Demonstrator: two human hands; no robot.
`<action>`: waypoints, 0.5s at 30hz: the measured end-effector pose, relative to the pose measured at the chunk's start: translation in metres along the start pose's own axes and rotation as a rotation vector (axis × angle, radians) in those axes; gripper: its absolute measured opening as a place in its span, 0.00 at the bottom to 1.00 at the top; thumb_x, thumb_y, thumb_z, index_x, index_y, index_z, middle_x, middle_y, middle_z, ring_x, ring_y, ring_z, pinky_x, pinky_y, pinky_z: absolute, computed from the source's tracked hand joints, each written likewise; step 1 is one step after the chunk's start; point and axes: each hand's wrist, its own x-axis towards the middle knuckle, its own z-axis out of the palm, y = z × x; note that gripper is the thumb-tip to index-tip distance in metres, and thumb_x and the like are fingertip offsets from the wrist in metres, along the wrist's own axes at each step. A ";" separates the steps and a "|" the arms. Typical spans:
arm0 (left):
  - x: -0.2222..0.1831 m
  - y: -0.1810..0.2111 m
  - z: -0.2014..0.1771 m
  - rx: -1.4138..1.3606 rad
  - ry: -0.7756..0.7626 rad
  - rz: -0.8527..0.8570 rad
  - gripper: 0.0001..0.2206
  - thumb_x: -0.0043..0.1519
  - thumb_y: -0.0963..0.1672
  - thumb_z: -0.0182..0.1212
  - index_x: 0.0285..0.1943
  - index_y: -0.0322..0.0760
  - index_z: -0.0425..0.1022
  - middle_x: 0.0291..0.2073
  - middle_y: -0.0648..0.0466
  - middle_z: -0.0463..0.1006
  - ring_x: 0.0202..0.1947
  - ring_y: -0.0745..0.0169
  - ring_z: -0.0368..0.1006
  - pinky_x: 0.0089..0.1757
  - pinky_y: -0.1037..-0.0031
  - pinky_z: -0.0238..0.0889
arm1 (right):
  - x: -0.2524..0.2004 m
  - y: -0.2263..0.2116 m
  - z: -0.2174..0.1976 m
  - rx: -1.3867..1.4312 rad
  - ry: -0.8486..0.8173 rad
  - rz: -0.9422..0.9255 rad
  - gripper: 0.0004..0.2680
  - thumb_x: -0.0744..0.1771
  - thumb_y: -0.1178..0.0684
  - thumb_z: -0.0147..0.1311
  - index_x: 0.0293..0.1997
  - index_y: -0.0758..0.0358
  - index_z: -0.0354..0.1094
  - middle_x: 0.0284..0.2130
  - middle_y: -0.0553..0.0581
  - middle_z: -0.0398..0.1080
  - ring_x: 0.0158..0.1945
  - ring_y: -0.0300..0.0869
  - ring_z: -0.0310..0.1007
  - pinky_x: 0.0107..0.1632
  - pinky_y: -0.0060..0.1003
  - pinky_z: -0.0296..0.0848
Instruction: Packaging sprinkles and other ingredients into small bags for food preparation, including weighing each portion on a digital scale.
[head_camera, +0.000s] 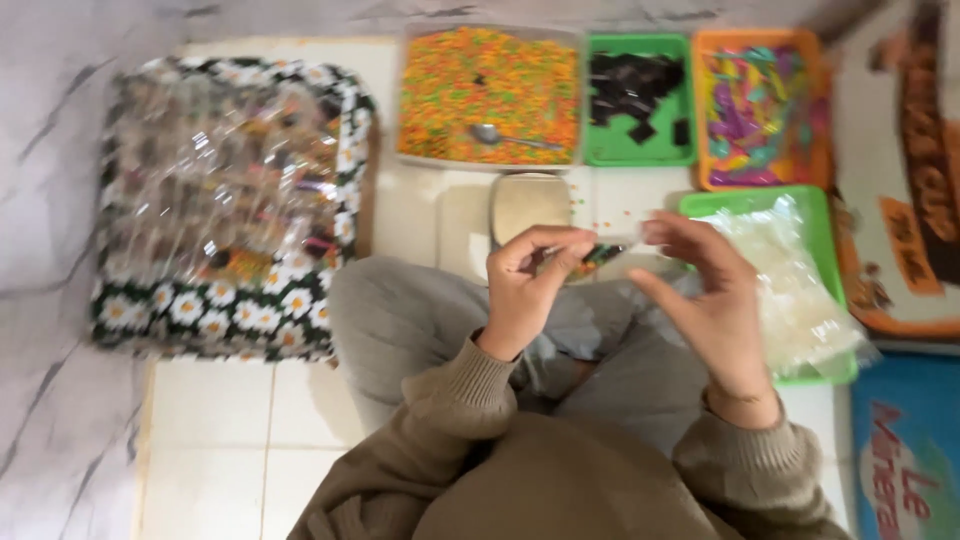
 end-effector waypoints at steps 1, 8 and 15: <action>0.006 0.002 -0.016 0.012 0.035 0.019 0.04 0.61 0.38 0.70 0.42 0.31 0.83 0.37 0.46 0.85 0.42 0.67 0.77 0.41 0.72 0.74 | -0.007 0.005 -0.005 0.018 -0.034 -0.016 0.20 0.62 0.67 0.66 0.61 0.74 0.68 0.47 0.67 0.74 0.52 0.52 0.75 0.58 0.48 0.73; 0.034 0.036 -0.182 -0.004 0.475 0.201 0.06 0.63 0.38 0.61 0.48 0.30 0.77 0.47 0.47 0.81 0.34 0.64 0.78 0.34 0.79 0.75 | -0.024 0.052 -0.002 0.115 -0.096 0.166 0.20 0.70 0.72 0.49 0.71 0.72 0.55 0.60 0.66 0.65 0.60 0.48 0.67 0.64 0.38 0.69; 0.025 0.057 -0.353 0.216 1.045 0.181 0.07 0.62 0.45 0.64 0.47 0.44 0.79 0.46 0.51 0.83 0.38 0.63 0.80 0.34 0.72 0.82 | -0.032 0.066 0.022 0.068 -0.171 0.195 0.16 0.72 0.70 0.49 0.69 0.76 0.57 0.56 0.69 0.67 0.57 0.49 0.69 0.61 0.38 0.68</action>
